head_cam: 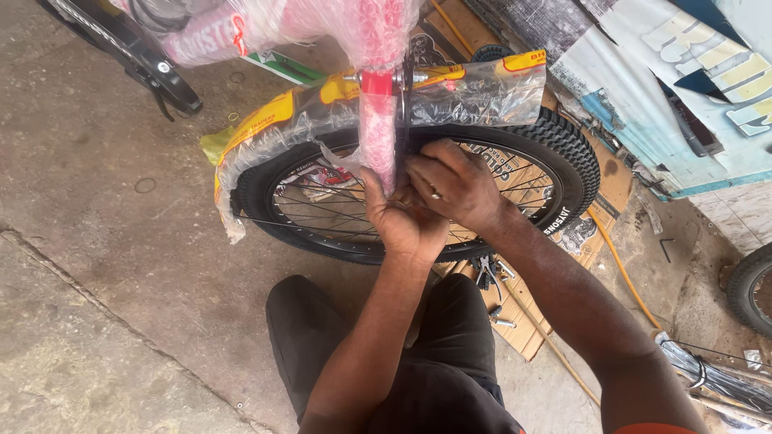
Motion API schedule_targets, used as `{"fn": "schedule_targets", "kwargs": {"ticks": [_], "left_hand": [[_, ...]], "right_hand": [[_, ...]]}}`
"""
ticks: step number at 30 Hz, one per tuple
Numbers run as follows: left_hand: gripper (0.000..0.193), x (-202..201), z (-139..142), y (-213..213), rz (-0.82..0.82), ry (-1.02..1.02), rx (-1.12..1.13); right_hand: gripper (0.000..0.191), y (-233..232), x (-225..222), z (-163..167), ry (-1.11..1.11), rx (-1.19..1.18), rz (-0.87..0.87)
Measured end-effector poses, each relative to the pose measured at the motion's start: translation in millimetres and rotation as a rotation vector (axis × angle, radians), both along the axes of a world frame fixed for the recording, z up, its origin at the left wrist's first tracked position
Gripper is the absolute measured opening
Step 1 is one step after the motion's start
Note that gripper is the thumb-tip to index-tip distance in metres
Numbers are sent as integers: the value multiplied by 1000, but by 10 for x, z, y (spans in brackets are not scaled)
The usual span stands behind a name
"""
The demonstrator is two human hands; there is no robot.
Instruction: The person is assembling a bicycle wheel by attaching the axle and tightening nuts using a wrench. They also handle small parts and tools while working on the wheel.
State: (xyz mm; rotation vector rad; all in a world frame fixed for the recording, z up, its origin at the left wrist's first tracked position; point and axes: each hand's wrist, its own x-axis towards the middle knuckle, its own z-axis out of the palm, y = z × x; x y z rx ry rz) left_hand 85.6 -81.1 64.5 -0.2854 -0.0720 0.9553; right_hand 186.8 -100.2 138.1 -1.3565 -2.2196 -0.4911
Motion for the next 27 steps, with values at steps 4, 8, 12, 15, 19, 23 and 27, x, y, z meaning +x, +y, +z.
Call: {"fn": "schedule_targets", "kwargs": {"ticks": [4,8,12,15,19,23,27], "left_hand": [[70,11,-138,-21,-40,69,-6],[70,36,-288,-16,-66,-52,41],[72,36,-276,-11,-53,-55,58],[78,-19,-178,-26,-109,57,12],[82,-46,-80,-17,-117,93,13],[78,-18,-107,-14,-97,59,-1],[74,-20,-163,-30,-84,75,-8]], "right_hand": [[23,76,-2,-90,21,104,27],[26,146,1,-140,98,132,51],[32,143,45,-93,31,85,114],[31,108,81,-60,32,64,143],[24,125,92,-105,46,86,129],[23,193,92,-179,9,139,92],[25,171,160,-157,-37,139,147]]}}
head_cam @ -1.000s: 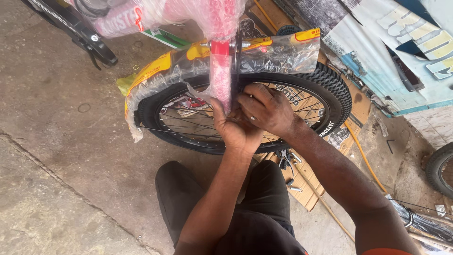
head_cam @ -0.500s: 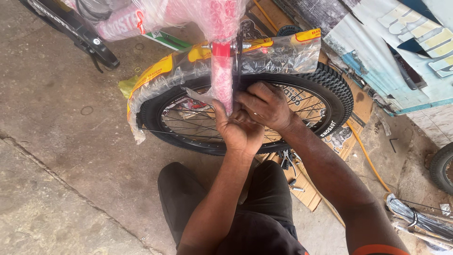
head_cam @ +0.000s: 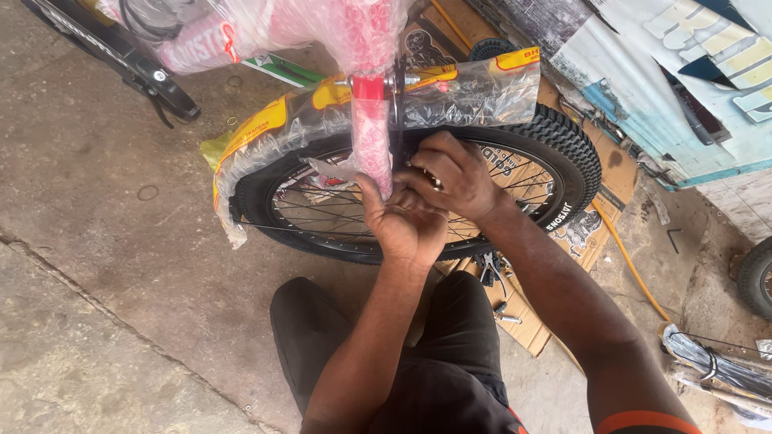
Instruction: The person is assembling a bicycle wheel by attaching the axle and tightening nuts using a wrench. They also handle small parts and tools while working on the wheel.
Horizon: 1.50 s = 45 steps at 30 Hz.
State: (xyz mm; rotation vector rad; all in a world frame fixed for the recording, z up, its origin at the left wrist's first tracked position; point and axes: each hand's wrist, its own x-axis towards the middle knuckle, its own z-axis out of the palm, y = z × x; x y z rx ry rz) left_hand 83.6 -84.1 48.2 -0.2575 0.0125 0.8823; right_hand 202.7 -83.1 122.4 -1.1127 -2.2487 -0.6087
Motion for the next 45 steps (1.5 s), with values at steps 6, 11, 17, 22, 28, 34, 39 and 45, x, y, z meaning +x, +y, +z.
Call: {"fn": "schedule_targets", "kwargs": {"ticks": [6,11,17,22,28,34,39,45], "left_hand": [[75,-7,21,-10,29,-13,131],[54,-472,-205,-61,-97,283,465],[16,-1104,-965,273,371,1947,1286],[29,-796,-1061,909,16,1199,861],[25,-676,-362,1145,-281,752,1069],[26,-593,-142,1186,-469,391,623],[23,-538,-336,1146,-359,318,557],[27,-513,-354,1139,-369,415,642]], "right_hand": [[35,-10,27,-3,164,-134,26],[32,17,-45,-55,173,-109,31],[25,8,-86,-81,244,-59,60],[23,44,-168,-263,235,80,23],[17,-583,-287,-778,1190,-292,-265],[8,-1339,-329,-1729,2561,-885,-558],[23,-1538,-499,-2487,2402,-1165,-680],[23,-1514,-172,-2598,570,-1229,-718]]}}
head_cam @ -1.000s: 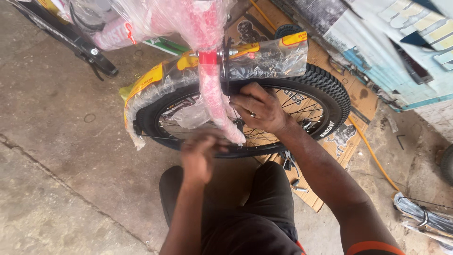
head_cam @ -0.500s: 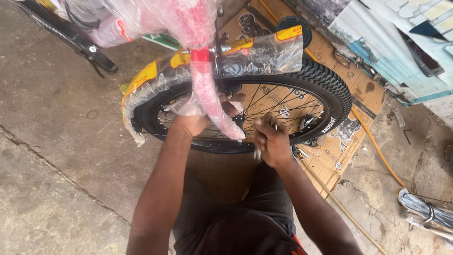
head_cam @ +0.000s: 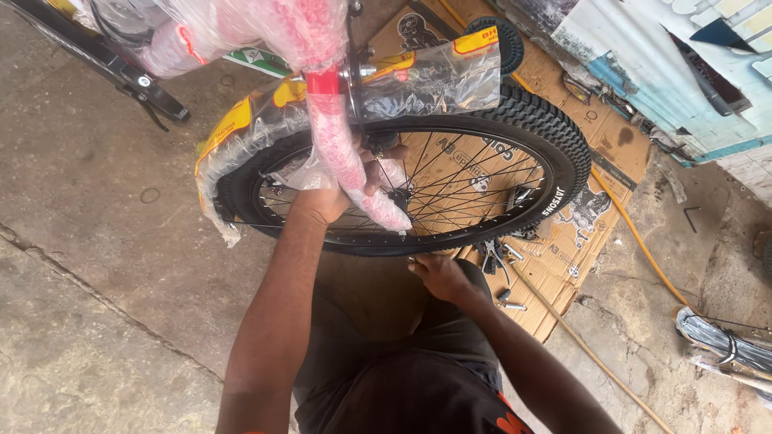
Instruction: The person is assembling a bicycle wheel by attaching the axle and tightening nuts using a wrench. They also handle small parts and tools while working on the wheel.
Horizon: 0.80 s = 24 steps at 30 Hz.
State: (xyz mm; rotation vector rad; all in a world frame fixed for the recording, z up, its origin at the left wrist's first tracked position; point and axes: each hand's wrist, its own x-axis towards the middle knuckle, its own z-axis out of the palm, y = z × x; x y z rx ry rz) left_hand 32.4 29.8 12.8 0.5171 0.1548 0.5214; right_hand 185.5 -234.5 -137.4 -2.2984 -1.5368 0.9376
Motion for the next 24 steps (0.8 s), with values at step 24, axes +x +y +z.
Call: {"fn": "schedule_targets", "kwargs": {"ticks": [24], "left_hand": [[21,112,-286,9,22,-89,58]], "right_hand": [[5,1208,23,3361,-771,658,576]]}}
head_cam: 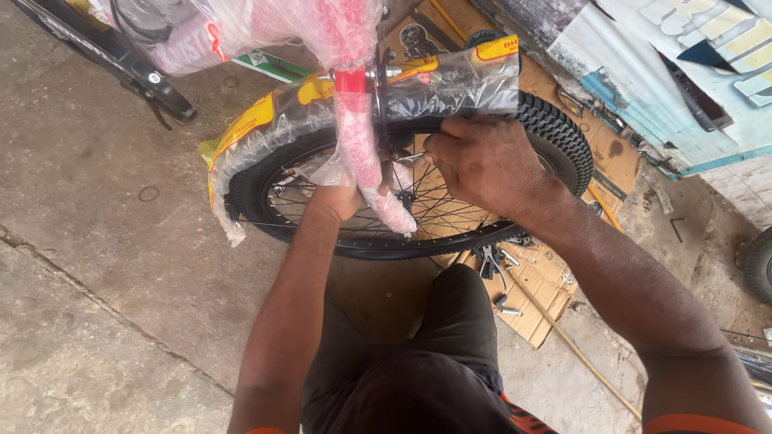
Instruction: The person is assembling a bicycle wheel by attaching the axle and tightening nuts using a wrench. They also handle small parts and tools while working on the wheel.
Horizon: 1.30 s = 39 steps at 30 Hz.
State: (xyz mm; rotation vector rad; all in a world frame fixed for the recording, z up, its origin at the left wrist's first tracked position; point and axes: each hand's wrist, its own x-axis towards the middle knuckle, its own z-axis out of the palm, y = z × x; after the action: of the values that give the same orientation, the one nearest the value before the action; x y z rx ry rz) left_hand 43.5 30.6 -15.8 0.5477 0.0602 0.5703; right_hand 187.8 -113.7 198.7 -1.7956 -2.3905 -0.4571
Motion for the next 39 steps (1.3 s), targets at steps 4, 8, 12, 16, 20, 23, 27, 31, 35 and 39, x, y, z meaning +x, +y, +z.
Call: {"fn": "schedule_targets", "kwargs": {"ticks": [4,8,12,16,20,23,27,31,35,39], "left_hand": [[20,28,-27,2,-15,20,17],[23,69,-20,-26,-30,-109,65],[28,73,1,-47,13,34,-52],[27,54,-42,-34,-5,6,-29],[29,76,-145,-35,-37,0,62],[26,90,-196,-40,-3,80,49],[24,85,-190,-20,16,65,-18],[21,76,-168,-14,44,148,-52],[22,47,-176,-50,67,56,64],[22,13,-127,-25,94,136,54]], "right_hand": [[5,35,-105,116,-158,-1,63],[16,68,-281,217,-268,95,99],[12,144,-391,287,-351,84,94],[9,106,-239,164,-335,63,70],[9,-155,26,-270,-30,75,-92],[12,-95,-73,-897,824,-97,-279],[22,-92,-513,-1640,1837,-9,-299],[16,-322,-295,-1529,1324,-16,-249],[16,-451,-23,-1082,796,24,-119],[16,-370,139,-802,709,-154,-98]]}}
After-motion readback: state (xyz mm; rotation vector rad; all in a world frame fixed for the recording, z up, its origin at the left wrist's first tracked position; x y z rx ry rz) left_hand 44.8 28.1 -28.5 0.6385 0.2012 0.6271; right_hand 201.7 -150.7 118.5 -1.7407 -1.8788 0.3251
